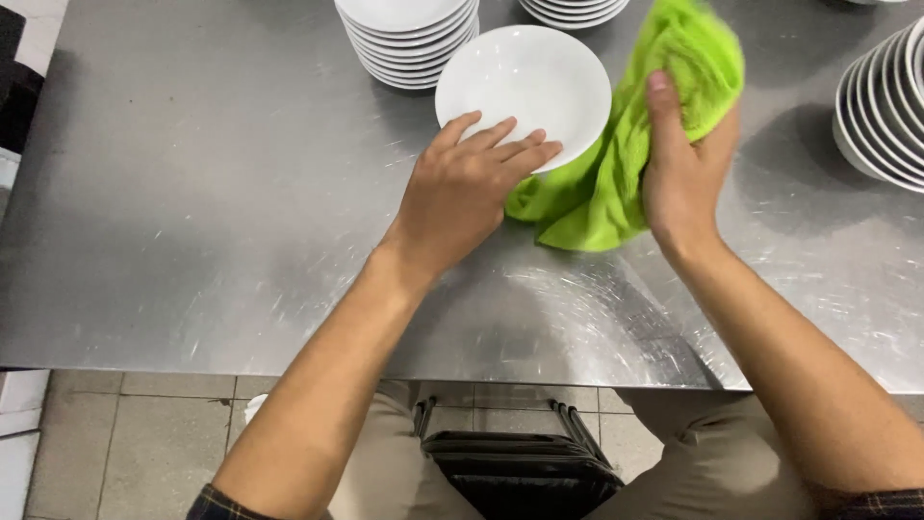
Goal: The person wipes multiple white bowls with a green cloth on a stainless steel table. They pick up each bowl, wipe the interior and exterior surfaces, and place it back on the table.
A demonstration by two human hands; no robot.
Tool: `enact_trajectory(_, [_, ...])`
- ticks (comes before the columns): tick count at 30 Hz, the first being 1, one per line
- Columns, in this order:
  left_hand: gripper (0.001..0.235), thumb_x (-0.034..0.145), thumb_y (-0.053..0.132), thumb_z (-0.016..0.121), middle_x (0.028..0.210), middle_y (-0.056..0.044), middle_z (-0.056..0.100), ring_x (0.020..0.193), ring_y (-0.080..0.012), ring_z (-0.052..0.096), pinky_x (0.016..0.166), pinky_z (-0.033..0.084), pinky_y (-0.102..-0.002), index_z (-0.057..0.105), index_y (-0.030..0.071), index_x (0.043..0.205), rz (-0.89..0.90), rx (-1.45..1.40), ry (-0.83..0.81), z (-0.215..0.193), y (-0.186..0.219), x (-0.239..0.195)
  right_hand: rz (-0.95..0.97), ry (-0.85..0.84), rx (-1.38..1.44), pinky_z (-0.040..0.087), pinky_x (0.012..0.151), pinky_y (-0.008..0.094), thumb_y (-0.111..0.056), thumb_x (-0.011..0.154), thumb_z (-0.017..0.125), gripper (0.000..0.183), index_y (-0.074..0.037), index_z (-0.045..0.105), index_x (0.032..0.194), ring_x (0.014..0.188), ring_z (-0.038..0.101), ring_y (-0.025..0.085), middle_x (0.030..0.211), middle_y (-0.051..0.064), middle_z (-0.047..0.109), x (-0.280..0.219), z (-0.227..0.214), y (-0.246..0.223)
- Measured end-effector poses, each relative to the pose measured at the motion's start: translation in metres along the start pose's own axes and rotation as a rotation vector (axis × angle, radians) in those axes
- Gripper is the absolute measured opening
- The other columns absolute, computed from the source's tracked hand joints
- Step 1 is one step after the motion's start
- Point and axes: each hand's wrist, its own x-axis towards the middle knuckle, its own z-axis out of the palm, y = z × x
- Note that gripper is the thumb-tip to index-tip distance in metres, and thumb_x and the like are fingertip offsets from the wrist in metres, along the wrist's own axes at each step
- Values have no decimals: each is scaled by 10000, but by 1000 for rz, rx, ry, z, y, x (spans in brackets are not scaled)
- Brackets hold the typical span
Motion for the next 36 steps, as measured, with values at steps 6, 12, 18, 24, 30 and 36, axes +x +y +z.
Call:
enact_trajectory(6, [89,985,120,776,829,56,729,867,-179,660,999,540,-397,789,187,929,175,78,101,-12,11,10,-528,-666,-528,326,1173,666,-467,1003,584,695,-95,440,1572,1512,360,459,1617,264,410,1,-26,15])
enact_trajectory(12, [251,902,-40,667,806,73,599,832,-165,584,1043,509,-368,653,208,869,244,167,10,-7,3,9,-242,-946,-515,418,1023,502,-447,768,828,820,-59,515,1419,1249,582,372,1371,143,636,7,-20,-9])
enact_trajectory(18, [312,839,-187,687,980,-39,697,990,-253,616,1101,452,-522,706,52,1038,142,-142,9,0,1,5,-222,-755,-431,422,653,424,-91,806,762,304,-86,565,1038,762,573,314,918,54,633,-14,-25,30])
enact_trajectory(24, [645,1060,509,479,1492,-220,362,1452,-397,424,1287,371,-516,475,-37,1403,-349,-649,235,12,15,1,-192,-413,-241,391,682,330,13,889,823,293,-78,546,917,794,491,169,903,16,532,-23,-16,32])
enact_trajectory(30, [877,894,635,364,1515,-189,515,1405,-341,493,1149,425,-461,360,85,1578,-1163,-2184,134,-23,24,24,-540,-421,-176,339,687,428,-202,912,857,352,-27,552,878,736,444,276,823,65,463,-44,-2,42])
enact_trajectory(36, [966,818,749,551,1599,-163,408,1429,-317,443,1265,264,-490,438,124,1545,-1455,-2289,301,-9,36,25,-435,-472,-155,509,834,409,-252,718,953,449,-78,634,983,894,645,324,884,52,579,-56,20,53])
